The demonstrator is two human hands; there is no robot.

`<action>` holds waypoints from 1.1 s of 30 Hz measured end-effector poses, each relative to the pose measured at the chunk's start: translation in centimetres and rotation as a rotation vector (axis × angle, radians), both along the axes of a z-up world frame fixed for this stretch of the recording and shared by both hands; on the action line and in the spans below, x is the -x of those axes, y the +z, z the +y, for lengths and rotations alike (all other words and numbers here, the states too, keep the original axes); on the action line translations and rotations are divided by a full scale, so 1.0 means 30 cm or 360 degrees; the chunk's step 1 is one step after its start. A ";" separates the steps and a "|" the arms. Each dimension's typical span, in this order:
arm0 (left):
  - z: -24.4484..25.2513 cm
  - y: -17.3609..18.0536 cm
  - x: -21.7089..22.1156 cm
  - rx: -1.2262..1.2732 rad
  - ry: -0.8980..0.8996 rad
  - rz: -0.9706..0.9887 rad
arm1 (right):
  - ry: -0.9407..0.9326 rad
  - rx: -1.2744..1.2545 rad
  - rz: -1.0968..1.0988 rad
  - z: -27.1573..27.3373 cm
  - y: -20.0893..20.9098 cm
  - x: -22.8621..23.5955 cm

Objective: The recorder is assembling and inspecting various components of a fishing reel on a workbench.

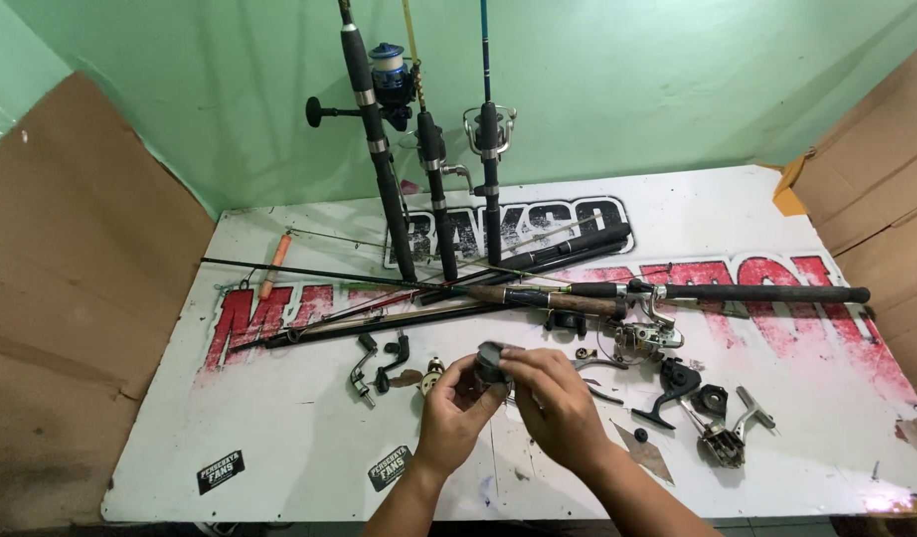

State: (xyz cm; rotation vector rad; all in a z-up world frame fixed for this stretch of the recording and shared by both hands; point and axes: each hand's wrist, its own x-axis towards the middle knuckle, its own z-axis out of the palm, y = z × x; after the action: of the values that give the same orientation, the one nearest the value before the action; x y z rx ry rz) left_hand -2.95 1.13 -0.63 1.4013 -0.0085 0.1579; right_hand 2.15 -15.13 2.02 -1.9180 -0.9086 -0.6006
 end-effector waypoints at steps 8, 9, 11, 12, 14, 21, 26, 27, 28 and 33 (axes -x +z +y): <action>-0.005 0.000 0.058 0.0029 0.0017 0.0062 | 0.0002 -0.0048 -0.0006 0.004 0.061 0.089; -0.008 -0.003 0.062 0.0030 0.0047 0.0076 | -0.0017 -0.0028 -0.0046 0.007 0.066 0.103; -0.006 0.013 0.069 -0.0042 0.0034 0.0052 | -0.0029 -0.0023 -0.0044 0.001 0.036 0.081; -0.006 0.020 0.075 -0.0116 0.0024 0.0035 | -0.0039 -0.0019 -0.0033 -0.002 0.019 0.072; -0.009 -0.013 0.084 -0.0028 0.0034 0.0027 | -0.0031 -0.0005 -0.0075 0.003 -0.025 0.086; 0.000 -0.005 0.096 0.0039 0.0017 -0.0019 | -0.0029 -0.0046 -0.0095 0.013 -0.031 0.092; -0.002 0.002 0.110 -0.0062 0.0073 -0.0008 | -0.0034 -0.0029 -0.0040 0.011 0.028 0.126; 0.002 0.012 0.104 -0.0044 0.0056 0.0003 | -0.0051 -0.0052 -0.0016 0.013 0.057 0.126; 0.000 0.011 0.102 -0.0047 0.0058 -0.0003 | -0.0050 -0.0055 -0.0022 0.016 0.066 0.136; 0.002 0.017 0.102 -0.0068 0.0024 -0.0028 | -0.0061 -0.0060 -0.0053 0.013 0.021 0.116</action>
State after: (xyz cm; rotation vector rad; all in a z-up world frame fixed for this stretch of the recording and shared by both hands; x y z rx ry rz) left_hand -5.99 1.17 -0.13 1.4430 -0.0159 0.1832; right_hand -1.33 -14.74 2.64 -1.9002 -0.8774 -0.6699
